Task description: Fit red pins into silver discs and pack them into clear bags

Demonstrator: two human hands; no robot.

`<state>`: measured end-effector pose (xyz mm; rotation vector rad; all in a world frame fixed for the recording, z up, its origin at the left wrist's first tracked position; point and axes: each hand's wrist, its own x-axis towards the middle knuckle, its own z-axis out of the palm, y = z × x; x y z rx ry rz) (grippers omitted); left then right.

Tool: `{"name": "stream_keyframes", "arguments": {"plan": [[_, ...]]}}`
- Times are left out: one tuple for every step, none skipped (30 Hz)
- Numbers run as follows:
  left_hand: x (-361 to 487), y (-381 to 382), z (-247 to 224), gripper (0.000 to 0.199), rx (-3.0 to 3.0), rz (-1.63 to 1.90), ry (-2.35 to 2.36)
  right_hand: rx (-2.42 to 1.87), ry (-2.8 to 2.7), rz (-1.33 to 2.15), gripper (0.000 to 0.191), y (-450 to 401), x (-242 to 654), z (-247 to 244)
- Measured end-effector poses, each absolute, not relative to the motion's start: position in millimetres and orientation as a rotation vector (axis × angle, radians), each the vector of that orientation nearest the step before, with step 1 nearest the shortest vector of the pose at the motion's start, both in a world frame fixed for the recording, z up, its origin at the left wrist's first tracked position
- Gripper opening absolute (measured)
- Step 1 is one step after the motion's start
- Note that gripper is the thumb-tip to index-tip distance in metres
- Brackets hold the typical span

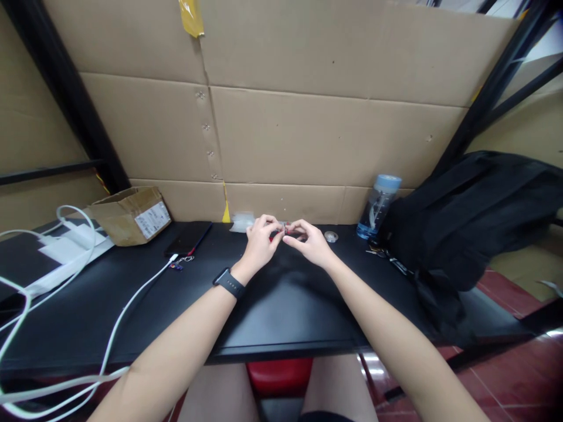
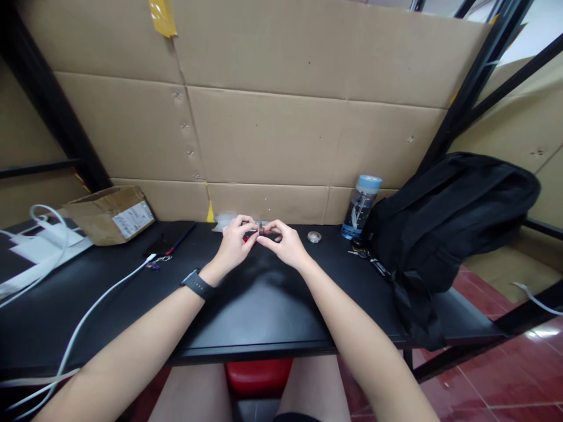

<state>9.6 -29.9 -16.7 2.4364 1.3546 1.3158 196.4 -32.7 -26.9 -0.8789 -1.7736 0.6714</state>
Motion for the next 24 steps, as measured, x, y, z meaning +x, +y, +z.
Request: {"name": "stream_keyframes", "arguments": {"plan": [[9, -30, -17, 0.011, 2.453, 1.323, 1.361, -0.889, -1.779, 0.698, 0.031, -32, 197, -27], [9, -30, -17, 0.011, 2.466, 1.332, 1.368, -0.895, -1.786, 0.724, 0.032, -30, 198, -27], [9, -30, -18, 0.012, 2.479, 1.339, 1.373, -0.896, -1.796, 0.743, 0.034, -29, 199, -27], [9, -30, -18, 0.013, 2.488, 1.344, 1.376, -0.894, -1.805, 0.749, 0.035, -28, 200, -27], [8, -30, -19, 0.014, 2.495, 1.344, 1.379, -0.891, -1.814, 0.743, 0.035, -27, 202, -27], [8, -29, -20, 0.015, 2.501, 1.339, 1.382, -0.892, -1.825, 0.728, 0.034, -26, 203, -27], [8, -29, -21, 0.016, 2.506, 1.328, 1.386, -0.896, -1.841, 0.711, 0.032, -25, 204, -27], [8, -28, -21, 0.017, 2.511, 1.313, 1.39, -0.902, -1.858, 0.692, 0.031, -25, 204, -28], [8, -28, -22, 0.018, 2.516, 1.294, 1.393, -0.909, -1.875, 0.671, 0.03, -24, 205, -28], [8, -27, -22, 0.019, 2.523, 1.273, 1.395, -0.916, -1.89, 0.645, 0.029, -24, 205, -28], [8, -26, -22, 0.021, 2.528, 1.252, 1.396, -0.923, -1.907, 0.614, 0.028, -24, 205, -28], [8, -26, -22, 0.023, 2.53, 1.234, 1.396, -0.928, -1.922, 0.582, 0.027, -25, 205, -28], [7, -26, -21, 0.026, 2.526, 1.218, 1.39, -0.931, -1.935, 0.552, 0.026, -25, 206, -28], [6, -26, -20, 0.03, 2.52, 1.202, 1.377, -0.932, -1.945, 0.528, 0.025, -25, 206, -28], [5, -26, -18, 0.032, 2.515, 1.183, 1.354, -0.931, -1.955, 0.511, 0.024, -25, 206, -28], [4, -27, -17, 0.034, 2.518, 1.157, 1.325, -0.929, -1.963, 0.5, 0.023, -25, 207, -28], [3, -27, -17, 0.033, 2.53, 1.127, 1.293, -0.927, -1.969, 0.492, 0.022, -26, 208, -28], [2, -28, -17, 0.033, 2.554, 1.093, 1.261, -0.925, -1.974, 0.488, 0.022, -26, 208, -27], [1, -28, -18, 0.035, 2.584, 1.061, 1.238, -0.926, -1.978, 0.488, 0.021, -26, 209, -27], [1, -28, -19, 0.038, 2.615, 1.03, 1.224, -0.929, -1.981, 0.49, 0.021, -26, 209, -26], [0, -27, -21, 0.04, 2.643, 0.999, 1.221, -0.932, -1.983, 0.493, 0.02, -26, 210, -25], [0, -26, -23, 0.04, 2.664, 0.968, 1.225, -0.937, -1.983, 0.496, 0.02, -26, 211, -24], [0, -26, -25, 0.039, 2.675, 0.937, 1.234, -0.944, -1.982, 0.496, 0.019, -26, 211, -24], [1, -25, -26, 0.037, 2.679, 0.902, 1.242, -0.952, -1.982, 0.492, 0.019, -26, 212, -23]]}}
